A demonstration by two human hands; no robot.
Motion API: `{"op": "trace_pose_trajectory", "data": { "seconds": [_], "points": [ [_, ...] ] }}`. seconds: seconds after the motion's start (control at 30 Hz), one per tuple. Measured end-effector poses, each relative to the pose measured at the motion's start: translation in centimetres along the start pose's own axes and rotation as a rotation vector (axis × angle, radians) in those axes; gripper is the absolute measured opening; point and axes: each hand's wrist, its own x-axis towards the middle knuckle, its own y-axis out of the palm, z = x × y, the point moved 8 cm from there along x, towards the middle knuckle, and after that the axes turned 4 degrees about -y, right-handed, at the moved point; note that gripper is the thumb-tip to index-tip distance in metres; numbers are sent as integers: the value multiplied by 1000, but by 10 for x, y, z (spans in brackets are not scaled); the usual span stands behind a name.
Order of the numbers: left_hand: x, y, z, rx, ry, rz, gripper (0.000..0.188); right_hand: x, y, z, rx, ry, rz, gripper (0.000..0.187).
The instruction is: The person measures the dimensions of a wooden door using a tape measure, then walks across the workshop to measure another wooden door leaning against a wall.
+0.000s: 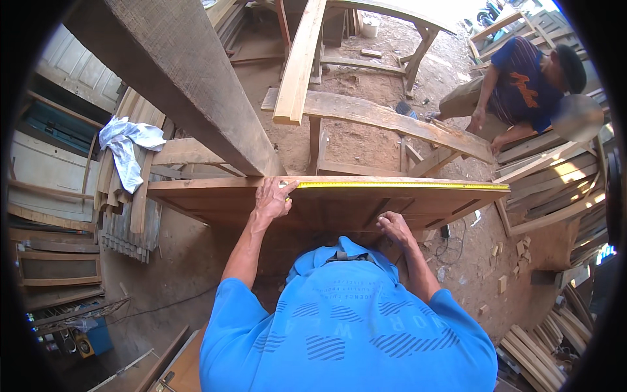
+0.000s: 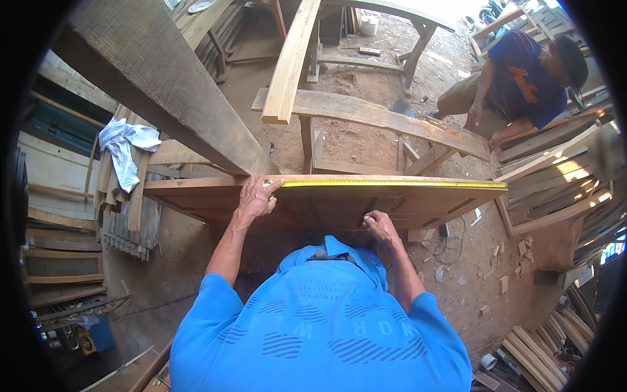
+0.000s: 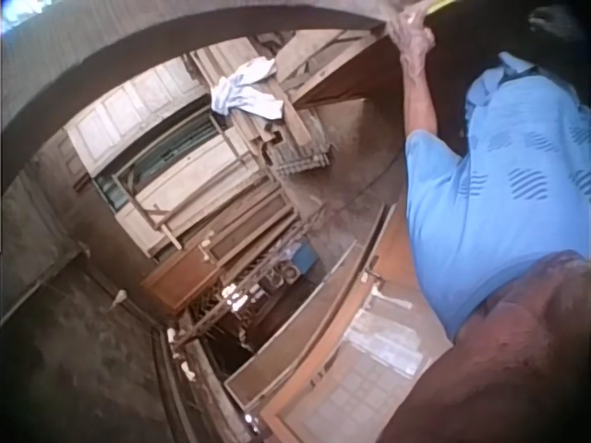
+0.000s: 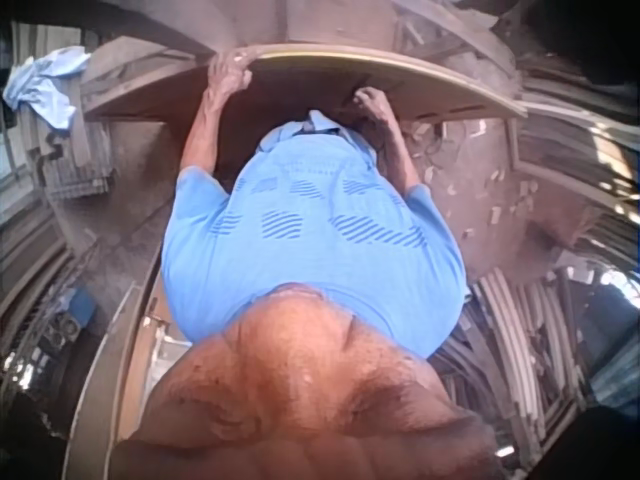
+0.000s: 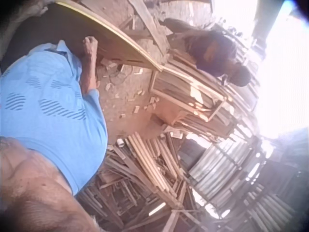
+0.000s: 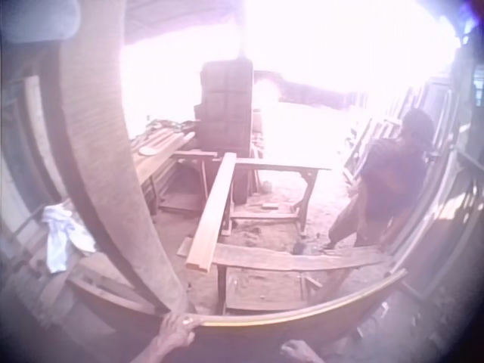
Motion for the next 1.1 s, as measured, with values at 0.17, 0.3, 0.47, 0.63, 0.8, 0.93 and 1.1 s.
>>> {"op": "trace_pose_trajectory", "data": {
  "seconds": [0.17,0.3,0.47,0.63,0.8,0.93,1.1],
  "points": [
    [0,-1,-1,-1,-8,2,58,0,3,2,-10,3,-1,26],
    [-1,1,1,-4,-10,3,59,-1,3,10,-23,4,5,25],
    [-3,1,1,-5,-8,-4,60,1,3,11,-36,-19,14,25],
    [0,-4,-5,1,39,-38,60,2,1,9,-66,-38,6,27],
    [-1,1,1,15,34,-52,59,3,3,13,-165,-56,-7,33],
    [4,-2,-3,-15,72,-42,62,7,3,8,-163,-83,-38,35],
    [10,-1,-6,-21,86,-3,61,-5,3,13,-87,-21,-49,37]
  ]
}}
